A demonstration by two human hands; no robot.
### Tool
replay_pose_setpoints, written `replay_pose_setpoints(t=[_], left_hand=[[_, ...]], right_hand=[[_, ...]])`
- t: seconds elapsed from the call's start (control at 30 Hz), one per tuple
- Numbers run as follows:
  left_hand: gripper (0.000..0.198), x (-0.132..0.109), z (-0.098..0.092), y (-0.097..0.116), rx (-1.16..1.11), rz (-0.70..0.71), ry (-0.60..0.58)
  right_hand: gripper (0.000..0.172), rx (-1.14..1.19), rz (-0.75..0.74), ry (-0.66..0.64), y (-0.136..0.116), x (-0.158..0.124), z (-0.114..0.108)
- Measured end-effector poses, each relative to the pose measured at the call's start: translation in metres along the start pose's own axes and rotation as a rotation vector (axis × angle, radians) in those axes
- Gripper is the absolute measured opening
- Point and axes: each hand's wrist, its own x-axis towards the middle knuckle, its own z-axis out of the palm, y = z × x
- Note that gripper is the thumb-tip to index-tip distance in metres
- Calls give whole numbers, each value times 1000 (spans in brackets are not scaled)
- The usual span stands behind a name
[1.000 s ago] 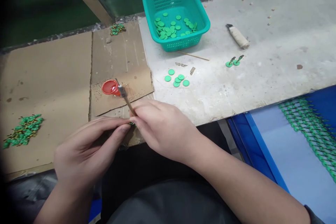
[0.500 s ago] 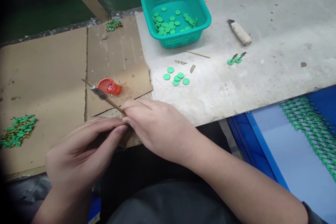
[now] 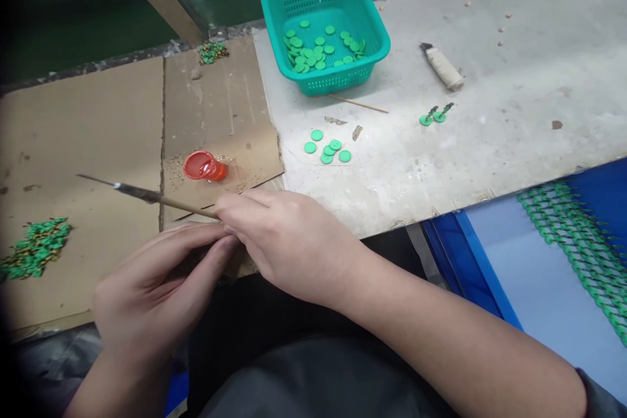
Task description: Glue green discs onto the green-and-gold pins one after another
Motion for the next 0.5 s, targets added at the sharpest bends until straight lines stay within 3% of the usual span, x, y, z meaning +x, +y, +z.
replay_pose_setpoints(t=[0.27, 0.5], left_hand=[[20, 1, 0, 1, -47, -42, 5], [12, 2, 1, 4, -38, -84, 12]], right_hand=[[19, -31, 16, 215, 0, -9, -1], [20, -46, -67, 156, 2, -13, 0]])
